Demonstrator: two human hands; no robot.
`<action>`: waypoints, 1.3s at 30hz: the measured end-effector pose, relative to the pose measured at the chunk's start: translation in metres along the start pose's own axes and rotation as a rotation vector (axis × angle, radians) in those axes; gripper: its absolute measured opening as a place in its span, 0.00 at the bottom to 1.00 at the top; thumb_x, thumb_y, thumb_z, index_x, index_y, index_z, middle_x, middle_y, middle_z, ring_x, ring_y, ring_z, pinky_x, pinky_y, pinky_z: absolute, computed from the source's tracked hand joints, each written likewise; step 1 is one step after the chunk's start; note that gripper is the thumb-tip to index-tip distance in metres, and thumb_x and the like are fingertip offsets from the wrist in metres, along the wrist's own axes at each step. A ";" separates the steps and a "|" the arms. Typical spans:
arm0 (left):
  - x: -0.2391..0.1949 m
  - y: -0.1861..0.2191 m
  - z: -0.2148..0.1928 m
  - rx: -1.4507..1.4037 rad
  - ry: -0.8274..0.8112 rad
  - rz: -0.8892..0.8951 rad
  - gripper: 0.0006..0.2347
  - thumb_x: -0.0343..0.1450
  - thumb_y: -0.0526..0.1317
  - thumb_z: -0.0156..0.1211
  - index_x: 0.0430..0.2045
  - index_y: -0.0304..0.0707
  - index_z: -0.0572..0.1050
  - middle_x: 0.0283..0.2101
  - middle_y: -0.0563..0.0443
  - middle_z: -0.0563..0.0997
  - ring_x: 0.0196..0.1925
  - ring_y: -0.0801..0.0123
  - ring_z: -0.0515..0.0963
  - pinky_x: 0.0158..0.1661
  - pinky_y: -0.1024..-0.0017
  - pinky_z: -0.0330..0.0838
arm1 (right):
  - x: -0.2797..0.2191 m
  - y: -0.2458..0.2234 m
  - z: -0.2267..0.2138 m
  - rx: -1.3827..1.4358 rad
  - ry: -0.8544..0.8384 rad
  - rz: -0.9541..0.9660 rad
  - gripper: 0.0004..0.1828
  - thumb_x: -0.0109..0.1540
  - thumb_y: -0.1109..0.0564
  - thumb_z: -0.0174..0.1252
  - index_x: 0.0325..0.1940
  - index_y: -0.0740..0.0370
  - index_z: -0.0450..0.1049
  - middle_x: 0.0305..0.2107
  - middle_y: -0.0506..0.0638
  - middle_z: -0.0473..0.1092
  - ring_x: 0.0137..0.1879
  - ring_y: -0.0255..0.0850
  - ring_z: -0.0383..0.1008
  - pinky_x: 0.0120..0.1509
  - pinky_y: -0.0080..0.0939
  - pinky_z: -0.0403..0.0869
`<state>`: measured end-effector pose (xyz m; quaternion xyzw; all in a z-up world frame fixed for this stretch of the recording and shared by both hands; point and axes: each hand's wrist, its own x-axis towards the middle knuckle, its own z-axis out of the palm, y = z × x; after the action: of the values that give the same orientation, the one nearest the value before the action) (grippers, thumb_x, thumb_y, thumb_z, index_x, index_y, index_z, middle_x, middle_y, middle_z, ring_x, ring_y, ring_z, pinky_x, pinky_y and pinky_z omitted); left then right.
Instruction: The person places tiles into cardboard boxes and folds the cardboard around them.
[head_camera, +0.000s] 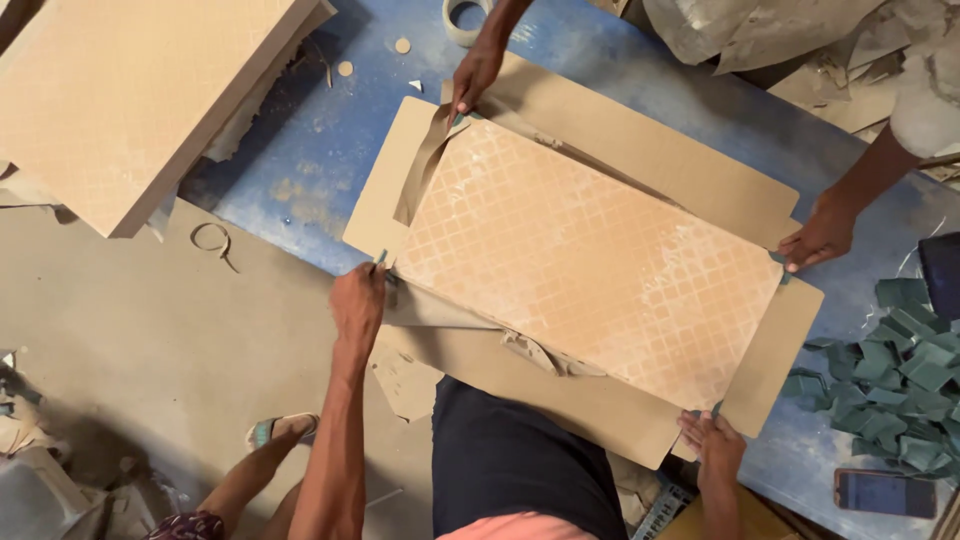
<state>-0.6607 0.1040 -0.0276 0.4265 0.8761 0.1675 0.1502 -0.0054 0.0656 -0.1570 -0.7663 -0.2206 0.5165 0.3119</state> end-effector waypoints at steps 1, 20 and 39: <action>-0.001 0.003 -0.004 -0.047 -0.005 -0.054 0.14 0.75 0.47 0.57 0.31 0.34 0.83 0.27 0.33 0.81 0.32 0.39 0.80 0.36 0.49 0.72 | 0.001 -0.001 0.000 0.007 -0.012 -0.001 0.16 0.71 0.56 0.54 0.52 0.76 0.69 0.45 0.68 0.76 0.47 0.55 0.80 0.50 0.52 0.78; 0.003 -0.017 0.043 -0.032 -0.091 -0.151 0.11 0.73 0.43 0.59 0.30 0.31 0.80 0.32 0.30 0.82 0.38 0.36 0.81 0.40 0.47 0.73 | 0.011 0.001 -0.012 0.014 -0.125 0.017 0.20 0.71 0.57 0.53 0.53 0.83 0.65 0.47 0.73 0.75 0.50 0.60 0.80 0.53 0.53 0.79; -0.003 -0.063 0.069 -0.659 -0.244 -0.382 0.13 0.75 0.44 0.55 0.40 0.31 0.81 0.20 0.53 0.77 0.21 0.74 0.69 0.25 0.68 0.67 | 0.024 0.011 -0.029 0.026 -0.212 0.062 0.13 0.71 0.58 0.50 0.50 0.75 0.63 0.49 0.74 0.73 0.53 0.60 0.78 0.58 0.55 0.77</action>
<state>-0.6748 0.0760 -0.1163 0.2019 0.8147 0.3566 0.4102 0.0310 0.0664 -0.1726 -0.7099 -0.2216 0.6068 0.2805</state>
